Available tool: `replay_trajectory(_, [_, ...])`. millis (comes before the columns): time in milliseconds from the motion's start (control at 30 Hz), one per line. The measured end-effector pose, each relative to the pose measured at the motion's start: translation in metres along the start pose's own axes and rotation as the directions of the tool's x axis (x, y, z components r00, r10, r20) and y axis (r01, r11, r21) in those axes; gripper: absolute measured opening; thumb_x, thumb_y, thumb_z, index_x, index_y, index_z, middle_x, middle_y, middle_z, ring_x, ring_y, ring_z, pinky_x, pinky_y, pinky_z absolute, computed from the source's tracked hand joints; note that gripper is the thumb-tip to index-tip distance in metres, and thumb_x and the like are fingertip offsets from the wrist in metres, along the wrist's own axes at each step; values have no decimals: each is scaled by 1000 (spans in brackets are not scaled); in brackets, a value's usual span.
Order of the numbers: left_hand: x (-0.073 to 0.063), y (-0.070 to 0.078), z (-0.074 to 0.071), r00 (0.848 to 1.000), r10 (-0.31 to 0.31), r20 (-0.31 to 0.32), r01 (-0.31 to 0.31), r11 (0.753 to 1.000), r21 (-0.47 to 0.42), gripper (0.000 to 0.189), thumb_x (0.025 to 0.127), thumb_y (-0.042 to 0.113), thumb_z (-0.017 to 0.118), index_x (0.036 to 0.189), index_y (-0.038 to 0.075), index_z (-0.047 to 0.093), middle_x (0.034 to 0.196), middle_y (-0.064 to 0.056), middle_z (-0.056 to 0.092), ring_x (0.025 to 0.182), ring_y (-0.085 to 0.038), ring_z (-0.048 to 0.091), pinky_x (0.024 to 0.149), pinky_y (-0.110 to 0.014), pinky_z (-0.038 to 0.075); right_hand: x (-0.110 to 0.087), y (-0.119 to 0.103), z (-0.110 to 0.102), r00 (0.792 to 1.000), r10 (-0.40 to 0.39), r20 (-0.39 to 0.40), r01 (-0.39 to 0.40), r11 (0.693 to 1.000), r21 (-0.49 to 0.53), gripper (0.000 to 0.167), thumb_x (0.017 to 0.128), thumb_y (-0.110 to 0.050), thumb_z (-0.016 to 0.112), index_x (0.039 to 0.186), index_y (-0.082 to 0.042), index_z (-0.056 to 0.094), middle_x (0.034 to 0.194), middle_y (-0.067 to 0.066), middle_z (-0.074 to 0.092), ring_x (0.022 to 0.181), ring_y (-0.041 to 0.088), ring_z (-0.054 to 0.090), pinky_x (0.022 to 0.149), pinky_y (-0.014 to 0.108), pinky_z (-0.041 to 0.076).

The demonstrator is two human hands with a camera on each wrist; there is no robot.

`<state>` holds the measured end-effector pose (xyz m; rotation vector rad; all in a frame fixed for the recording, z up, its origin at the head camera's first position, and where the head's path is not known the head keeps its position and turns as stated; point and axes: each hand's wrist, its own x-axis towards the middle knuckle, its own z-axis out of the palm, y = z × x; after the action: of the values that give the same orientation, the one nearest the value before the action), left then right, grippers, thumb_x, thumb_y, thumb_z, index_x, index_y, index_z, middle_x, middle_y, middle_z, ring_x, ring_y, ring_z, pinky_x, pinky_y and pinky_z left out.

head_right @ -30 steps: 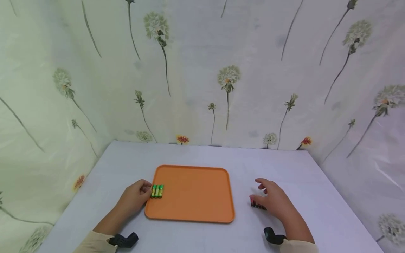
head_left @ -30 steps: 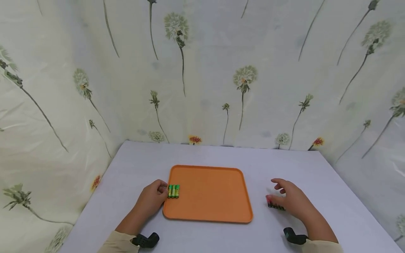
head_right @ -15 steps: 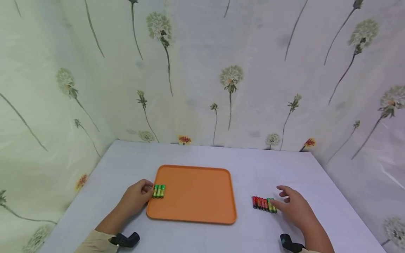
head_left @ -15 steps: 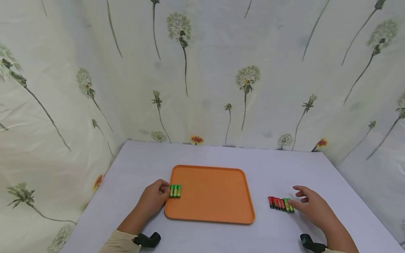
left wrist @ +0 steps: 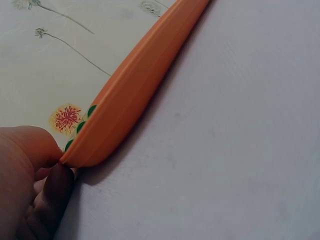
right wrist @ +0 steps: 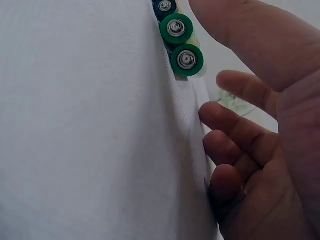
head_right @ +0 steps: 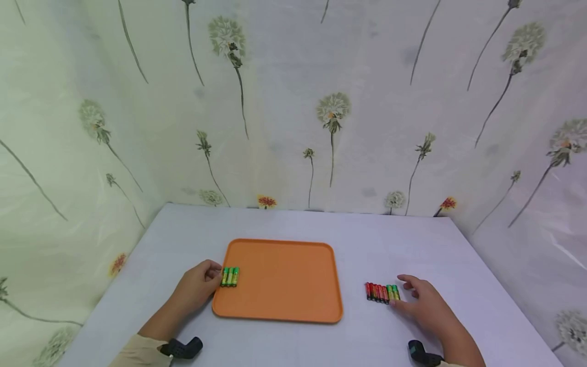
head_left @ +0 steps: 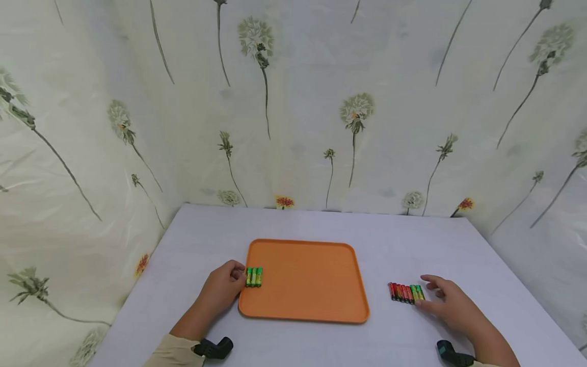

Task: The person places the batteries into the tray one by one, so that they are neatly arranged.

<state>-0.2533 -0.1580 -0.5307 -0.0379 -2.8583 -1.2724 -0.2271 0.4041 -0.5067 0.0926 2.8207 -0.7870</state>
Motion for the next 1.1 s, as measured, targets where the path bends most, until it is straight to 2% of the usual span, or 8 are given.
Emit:
replay_trajectory(167, [-1,1,1,1000,-7,-2,7,1000,0,19,98,19,66,115,10,68,91,3,65,81,-12,59,72,-32,50,-2,2,3,1000,-28,-10,27,999,-24,101,82,-57,83,156,-3,40,140,28,54,126,52,51,100,70,44])
replay_trajectory(300, [-1,1,0,1000,-7,-4,7,1000,-3,19,98,19,66,115,10,68,92,2,65,81,-12,58,72,-32,51,-3,0,4,999,-47,-15,46,998,-51,101,80,-56,85,156,-5,42,139,26,56,124,48,52,98,70,45])
replay_trajectory(467, [-1,-1,1,1000,9,-7,-9,1000,-1,19,98,18,66,114,10,68,90,3,65,80,-11,58,72,-32,50,-4,4,7,998,-67,-19,65,995,-75,94,82,-55,84,154,-8,46,139,24,57,124,45,53,98,69,46])
replay_trajectory(833, [-1,-1,2,1000,12,-7,-13,1000,-2,18,98,18,65,114,11,69,90,3,64,80,-11,58,72,-31,50,-7,3,8,997,-75,-28,73,995,-64,78,86,-49,83,146,-7,58,148,31,49,136,56,44,104,73,40])
replay_trajectory(1100, [-1,0,1,1000,11,-6,-11,1000,-3,18,98,19,66,114,11,68,91,3,65,81,-11,59,73,-32,51,-5,5,11,996,-68,-54,65,996,-64,77,85,-49,83,144,-7,59,147,31,51,136,55,45,105,74,38])
